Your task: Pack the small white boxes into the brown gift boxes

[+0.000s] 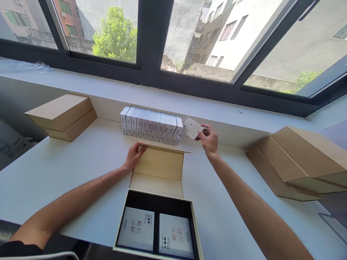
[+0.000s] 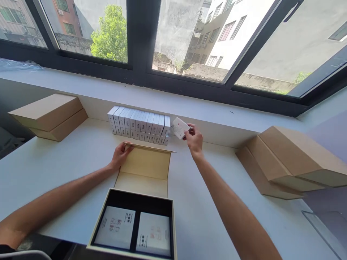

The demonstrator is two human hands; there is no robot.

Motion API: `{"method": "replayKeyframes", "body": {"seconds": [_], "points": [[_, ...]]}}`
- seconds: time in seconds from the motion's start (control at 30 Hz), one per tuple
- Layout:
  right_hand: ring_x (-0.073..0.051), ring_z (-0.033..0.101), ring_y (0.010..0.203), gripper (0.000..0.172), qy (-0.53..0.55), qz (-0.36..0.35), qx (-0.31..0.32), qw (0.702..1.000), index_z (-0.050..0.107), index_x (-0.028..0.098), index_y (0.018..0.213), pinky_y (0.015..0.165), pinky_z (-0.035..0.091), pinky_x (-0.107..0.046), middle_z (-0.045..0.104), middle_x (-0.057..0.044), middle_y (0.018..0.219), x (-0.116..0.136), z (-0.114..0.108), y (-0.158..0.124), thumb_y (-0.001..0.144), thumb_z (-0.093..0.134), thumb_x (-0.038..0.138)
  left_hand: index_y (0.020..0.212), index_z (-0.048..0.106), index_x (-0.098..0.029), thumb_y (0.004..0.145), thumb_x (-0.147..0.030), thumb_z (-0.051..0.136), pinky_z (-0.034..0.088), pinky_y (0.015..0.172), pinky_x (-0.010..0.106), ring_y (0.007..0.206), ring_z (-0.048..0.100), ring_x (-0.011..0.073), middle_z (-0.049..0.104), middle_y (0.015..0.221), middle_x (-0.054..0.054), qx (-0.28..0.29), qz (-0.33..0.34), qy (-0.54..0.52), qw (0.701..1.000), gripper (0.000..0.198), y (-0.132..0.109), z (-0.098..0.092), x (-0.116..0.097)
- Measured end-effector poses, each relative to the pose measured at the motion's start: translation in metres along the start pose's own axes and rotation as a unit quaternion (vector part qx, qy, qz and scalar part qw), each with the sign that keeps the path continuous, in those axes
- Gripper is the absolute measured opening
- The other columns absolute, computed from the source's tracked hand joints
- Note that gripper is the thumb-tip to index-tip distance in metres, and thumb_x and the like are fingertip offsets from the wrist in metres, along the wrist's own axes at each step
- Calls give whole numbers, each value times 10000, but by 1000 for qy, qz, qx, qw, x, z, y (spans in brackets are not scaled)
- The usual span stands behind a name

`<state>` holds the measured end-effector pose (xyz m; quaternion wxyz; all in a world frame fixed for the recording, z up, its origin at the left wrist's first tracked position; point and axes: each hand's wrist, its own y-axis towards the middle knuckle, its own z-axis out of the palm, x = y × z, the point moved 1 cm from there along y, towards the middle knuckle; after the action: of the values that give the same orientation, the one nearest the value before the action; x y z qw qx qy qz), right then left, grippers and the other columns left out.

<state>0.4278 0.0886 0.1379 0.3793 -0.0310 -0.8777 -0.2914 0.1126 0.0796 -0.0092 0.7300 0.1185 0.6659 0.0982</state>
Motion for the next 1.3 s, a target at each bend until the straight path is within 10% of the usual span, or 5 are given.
{"method": "replayKeyframes", "body": {"seconds": [0.23,0.53,0.83,1.03,1.3], "points": [[-259,687,1105,499,-14,-185,29,982,568,321,1345,945,599,-455,703,-51,1238,57,-82,-102,864,701,314,911,648,-193,795,-514,717,468,702,237,784,611,157,686,831,16,-9,9,-3,1000,348,1,-5,3],[-254,568,1311,390,-71,-509,351,782,585,181,1365,1041,549,-428,632,-131,1372,67,-94,-245,979,554,221,927,620,-181,751,-568,750,490,786,264,867,642,180,700,884,33,-7,27,-28,999,444,3,-10,-1],[-250,649,1106,336,-9,-420,360,833,629,149,1256,961,536,-446,720,-144,1103,87,-55,-244,988,511,314,943,633,-183,765,-560,748,496,818,291,914,657,205,716,920,55,-14,42,2,999,433,4,-11,-5],[-263,582,1125,347,-90,-392,520,753,686,192,1017,948,498,-430,668,-118,1180,100,-20,-241,1018,448,445,927,629,-185,767,-567,749,507,827,296,916,660,206,719,921,51,-15,40,-4,999,432,4,-11,-6],[-248,571,1150,362,-69,-378,531,755,666,192,909,1018,449,-455,661,-107,1118,102,-17,-244,1026,439,448,951,630,-192,782,-557,739,503,795,280,899,656,200,714,920,45,-2,26,-7,1000,417,3,-10,-3]]}}
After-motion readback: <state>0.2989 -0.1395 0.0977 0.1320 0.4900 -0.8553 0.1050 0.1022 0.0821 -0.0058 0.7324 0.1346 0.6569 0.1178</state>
